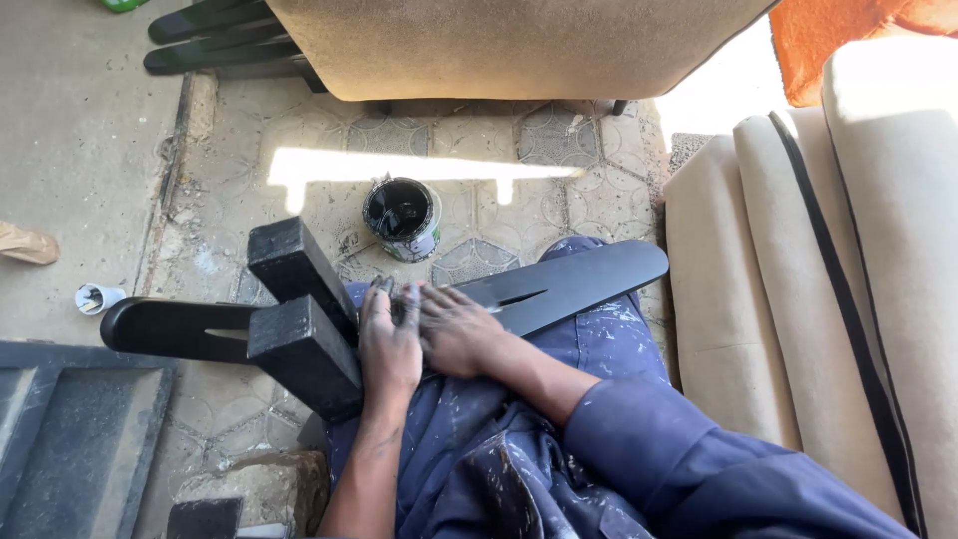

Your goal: The person is manually sanding black wooden furniture legs using sandpaper to smooth the surface, rotating the legs to reach all sides.

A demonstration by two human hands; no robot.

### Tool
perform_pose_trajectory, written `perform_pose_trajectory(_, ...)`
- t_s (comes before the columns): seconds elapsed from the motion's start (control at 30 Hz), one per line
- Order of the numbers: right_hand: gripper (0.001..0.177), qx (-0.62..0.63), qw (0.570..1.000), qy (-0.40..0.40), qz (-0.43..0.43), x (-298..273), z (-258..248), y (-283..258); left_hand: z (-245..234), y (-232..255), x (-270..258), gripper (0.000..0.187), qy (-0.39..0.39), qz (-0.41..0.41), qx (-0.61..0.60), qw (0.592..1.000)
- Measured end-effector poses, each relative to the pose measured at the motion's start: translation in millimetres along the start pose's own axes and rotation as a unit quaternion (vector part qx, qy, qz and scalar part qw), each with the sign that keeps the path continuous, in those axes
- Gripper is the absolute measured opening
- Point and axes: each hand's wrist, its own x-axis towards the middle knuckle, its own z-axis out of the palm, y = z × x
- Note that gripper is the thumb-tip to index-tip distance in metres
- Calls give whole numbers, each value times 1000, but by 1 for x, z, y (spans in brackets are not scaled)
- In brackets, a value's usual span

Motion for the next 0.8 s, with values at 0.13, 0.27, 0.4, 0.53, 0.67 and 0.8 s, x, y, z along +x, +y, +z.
perform_pose_trajectory(0.13, 53, 80, 987, 15, 140, -44, -21, 86, 13, -9, 5, 58, -37, 22, 109, 993)
perform_pose_trajectory(0.27, 46, -52, 953, -91, 284, -110, 41, 273, 11, 2, 6, 58, -40, 11, 79, 996)
perform_pose_trajectory(0.4, 69, -5, 915, -46, 402, -129, 57, 306, 1, 8, 7, 61, -38, 6, -4, 999)
perform_pose_trajectory(0.53, 61, -1, 939, -33, 342, -72, 24, 191, -2, 5, 5, 59, -48, 20, -25, 998)
perform_pose_trajectory(0.67, 47, -23, 999, 34, -6, 11, 65, 51, -9, 17, -3, 61, -15, 41, -47, 998)
perform_pose_trajectory(0.8, 55, 70, 996, 36, -52, 39, 93, 4, -32, 42, 10, 67, -51, 39, -5, 998)
